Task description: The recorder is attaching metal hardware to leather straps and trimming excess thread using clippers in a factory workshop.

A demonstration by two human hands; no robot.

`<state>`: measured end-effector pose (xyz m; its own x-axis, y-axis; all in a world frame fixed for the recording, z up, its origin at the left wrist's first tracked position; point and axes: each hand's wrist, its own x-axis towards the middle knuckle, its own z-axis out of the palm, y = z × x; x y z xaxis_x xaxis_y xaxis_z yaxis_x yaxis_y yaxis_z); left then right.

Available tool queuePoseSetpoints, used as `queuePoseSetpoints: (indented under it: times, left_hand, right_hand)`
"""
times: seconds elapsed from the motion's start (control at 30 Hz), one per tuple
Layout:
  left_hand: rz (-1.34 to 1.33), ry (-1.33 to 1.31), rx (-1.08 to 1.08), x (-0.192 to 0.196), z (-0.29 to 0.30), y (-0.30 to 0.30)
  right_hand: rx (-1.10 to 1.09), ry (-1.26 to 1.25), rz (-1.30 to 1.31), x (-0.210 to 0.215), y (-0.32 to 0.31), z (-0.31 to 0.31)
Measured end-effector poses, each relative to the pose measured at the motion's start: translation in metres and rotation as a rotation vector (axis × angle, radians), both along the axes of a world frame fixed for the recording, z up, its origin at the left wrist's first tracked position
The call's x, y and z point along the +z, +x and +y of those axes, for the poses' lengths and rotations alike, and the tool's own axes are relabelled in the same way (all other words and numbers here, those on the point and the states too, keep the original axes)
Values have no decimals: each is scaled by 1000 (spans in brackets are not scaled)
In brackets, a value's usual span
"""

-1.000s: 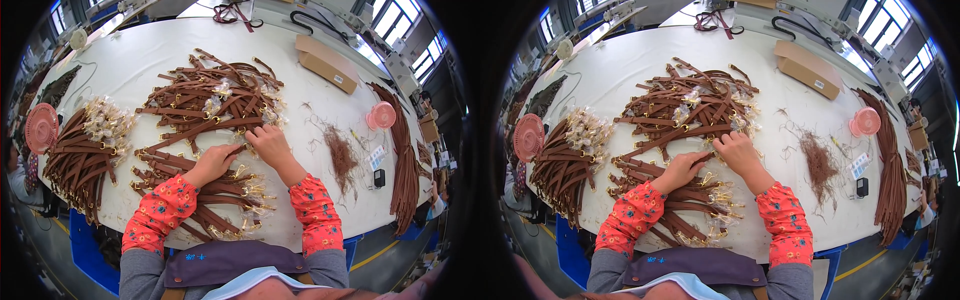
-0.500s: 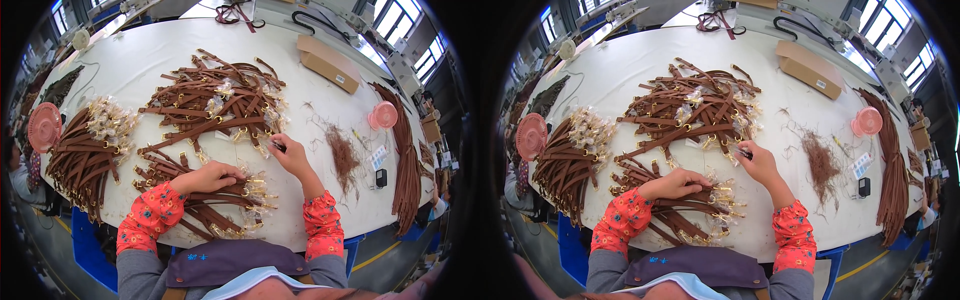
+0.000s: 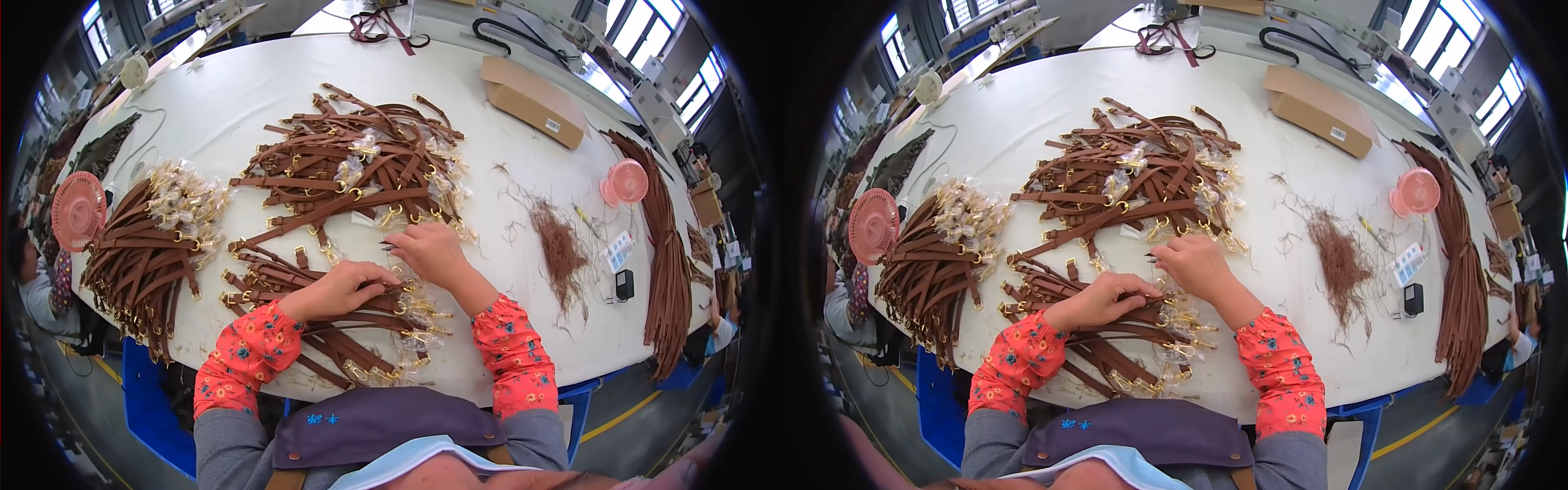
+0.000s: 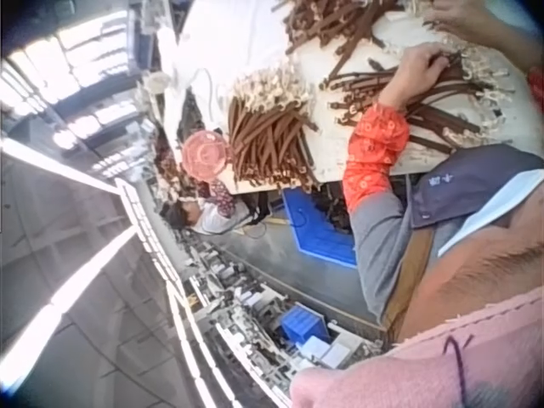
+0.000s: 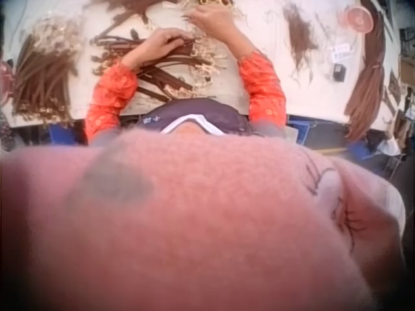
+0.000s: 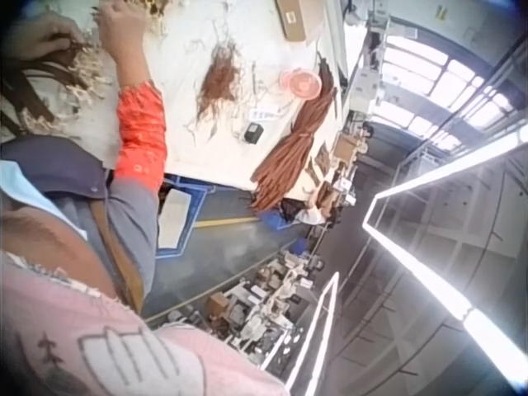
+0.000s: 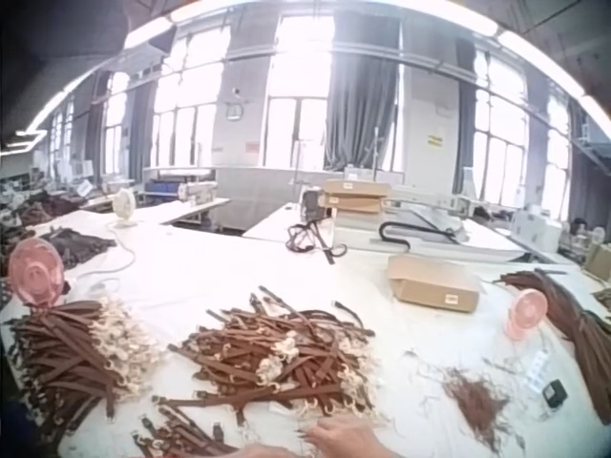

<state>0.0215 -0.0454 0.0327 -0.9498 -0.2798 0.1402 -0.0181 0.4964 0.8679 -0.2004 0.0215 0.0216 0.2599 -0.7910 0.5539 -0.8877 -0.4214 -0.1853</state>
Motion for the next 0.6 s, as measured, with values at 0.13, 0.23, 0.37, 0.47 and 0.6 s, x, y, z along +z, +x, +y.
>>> queuePoseSetpoints:
  times: [0.13,0.23,0.37,0.47,0.6]
  left_hand:
    - [-81,123,-27,7,1,6]
    - [-124,238,-190,23,-3,19]
    - [-205,64,-275,25,-20,21]
    - [-97,-51,-94,36,-37,4]
    - [103,-587,295,35,-81,-42]
  right_hand:
    - [-44,136,25,-15,4,-3]
    - [-159,117,-96,-15,-2,2]
    - [-369,107,-327,-7,-23,4]
    - [-551,351,-380,-8,-37,4]
    - [-494,166,-285,-34,-46,7]
